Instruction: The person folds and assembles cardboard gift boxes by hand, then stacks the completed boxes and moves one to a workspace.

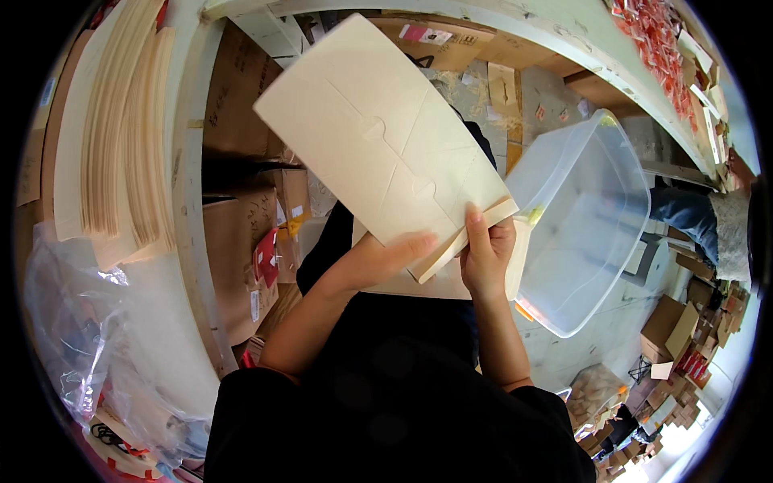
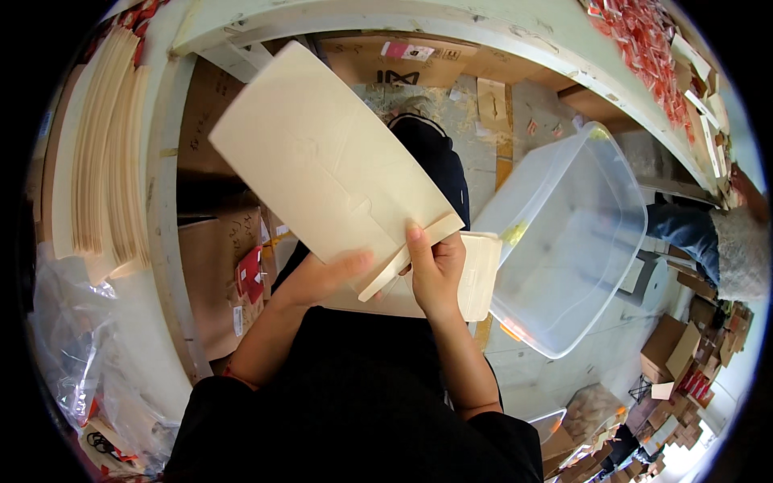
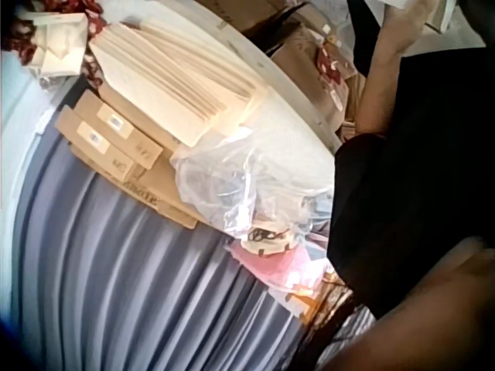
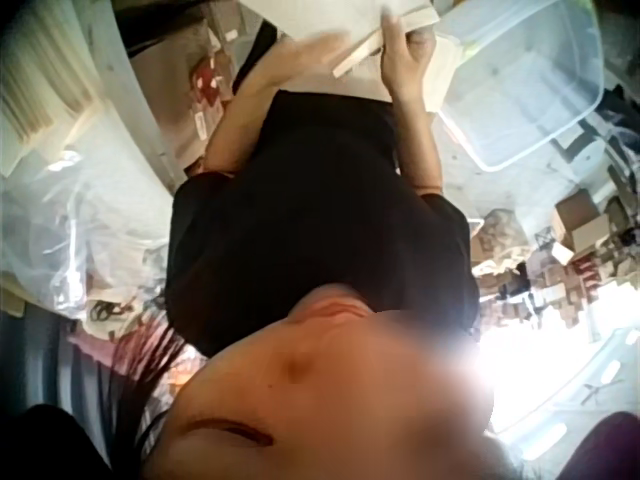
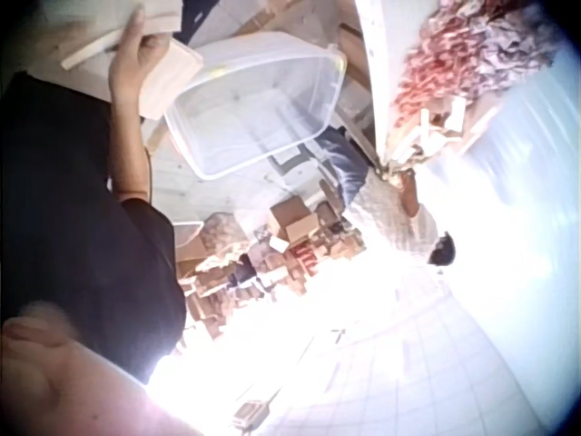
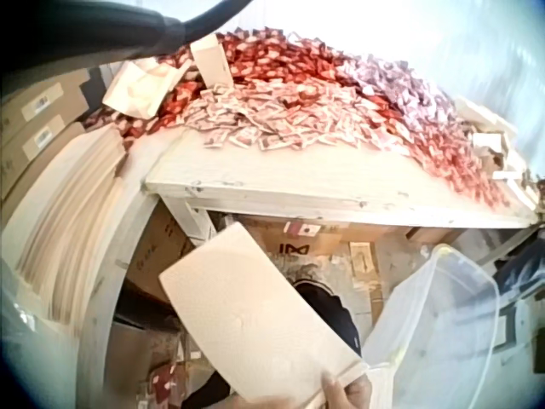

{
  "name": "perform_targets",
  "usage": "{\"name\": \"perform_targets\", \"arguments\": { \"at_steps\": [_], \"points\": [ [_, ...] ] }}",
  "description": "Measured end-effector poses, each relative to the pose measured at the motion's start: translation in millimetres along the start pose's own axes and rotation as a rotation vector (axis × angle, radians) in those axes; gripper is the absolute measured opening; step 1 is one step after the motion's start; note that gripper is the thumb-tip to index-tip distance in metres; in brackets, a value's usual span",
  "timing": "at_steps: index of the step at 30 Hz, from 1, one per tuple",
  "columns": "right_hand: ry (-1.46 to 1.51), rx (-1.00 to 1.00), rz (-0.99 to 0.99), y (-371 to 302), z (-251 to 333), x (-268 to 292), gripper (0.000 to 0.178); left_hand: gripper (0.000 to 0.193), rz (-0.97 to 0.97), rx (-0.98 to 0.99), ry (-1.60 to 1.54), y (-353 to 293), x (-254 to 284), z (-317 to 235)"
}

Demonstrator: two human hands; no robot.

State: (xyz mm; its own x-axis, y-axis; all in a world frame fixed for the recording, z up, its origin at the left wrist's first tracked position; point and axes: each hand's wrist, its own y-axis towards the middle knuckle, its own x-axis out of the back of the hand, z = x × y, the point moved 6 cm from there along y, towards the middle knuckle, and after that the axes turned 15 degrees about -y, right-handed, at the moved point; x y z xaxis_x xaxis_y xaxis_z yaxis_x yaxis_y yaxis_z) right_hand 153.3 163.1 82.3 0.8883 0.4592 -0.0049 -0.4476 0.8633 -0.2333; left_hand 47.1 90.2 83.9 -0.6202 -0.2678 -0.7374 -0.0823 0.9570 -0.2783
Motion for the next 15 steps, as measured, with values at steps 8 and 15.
{"name": "perform_targets", "arguments": {
  "at_steps": [8, 15],
  "points": [
    [0.153, -0.097, 0.183, 1.5, 1.3, 0.1, 0.028, 0.039, -0.130, -0.204, 0.339, 0.0, 15.0, -7.5],
    [0.040, -0.052, 0.139, 0.9, 1.2, -0.3, 0.025, 0.032, -0.120, -0.147, 0.408, -2.4, 16.3, -10.1]
  ]
}}
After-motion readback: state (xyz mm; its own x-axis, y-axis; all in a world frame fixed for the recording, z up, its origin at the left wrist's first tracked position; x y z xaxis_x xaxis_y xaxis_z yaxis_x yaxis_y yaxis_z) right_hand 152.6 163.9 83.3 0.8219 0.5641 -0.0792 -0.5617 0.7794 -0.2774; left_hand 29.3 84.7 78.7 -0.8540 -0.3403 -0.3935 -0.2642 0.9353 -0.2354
